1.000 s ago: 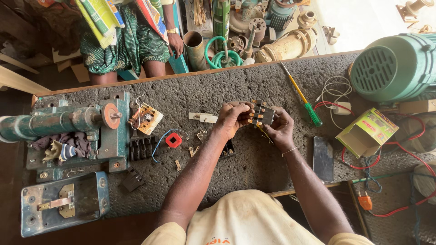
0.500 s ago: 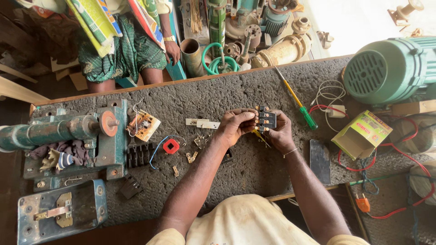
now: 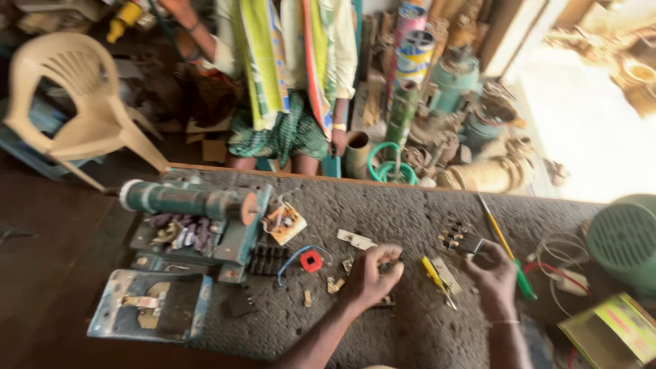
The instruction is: The person assembles a black electrical component on a workbench, inserting small metal parts and tightening screws with a yellow screwdriver. They handle a plastic bag of parts and use a green-handled screwdriver to adjust the component.
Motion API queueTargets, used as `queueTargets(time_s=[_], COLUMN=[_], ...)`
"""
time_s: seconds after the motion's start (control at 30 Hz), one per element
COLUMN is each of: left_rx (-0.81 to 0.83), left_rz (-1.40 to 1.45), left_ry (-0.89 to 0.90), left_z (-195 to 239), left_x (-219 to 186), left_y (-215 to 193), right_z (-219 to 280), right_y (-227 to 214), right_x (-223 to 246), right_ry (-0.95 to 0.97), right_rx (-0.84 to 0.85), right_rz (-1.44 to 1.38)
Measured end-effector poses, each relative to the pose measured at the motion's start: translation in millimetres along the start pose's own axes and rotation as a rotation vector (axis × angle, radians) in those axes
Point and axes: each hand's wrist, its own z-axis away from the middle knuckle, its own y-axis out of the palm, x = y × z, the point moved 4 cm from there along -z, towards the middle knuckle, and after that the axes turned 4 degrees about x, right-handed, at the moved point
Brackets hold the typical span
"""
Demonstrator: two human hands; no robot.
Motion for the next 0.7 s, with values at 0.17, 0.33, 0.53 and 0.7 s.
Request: queueTargets(time_s=[0.17,0.33,0.53,0.7], left_rx=[-0.141,0.025,0.026,0.1], left_rz=[-0.513,-0.645,-0.686,-0.699], left_ry=[0.185,0.07,-0.071,-0.159], left_z=[53,72,62,56], left_x=[-4,33,39,46], left_y=[-42,-32,-21,-21], right_z=[-25,-45,-48,-40], right_y=[-13,0,7,-2], right_x=[33,22,18,24], right_ry=[-0.131,-0.23,-0.061,-0.125], right_rx=[0.004,0.057,0.097,0.086], right_rz=[0.847,1.113,1.036,0.893])
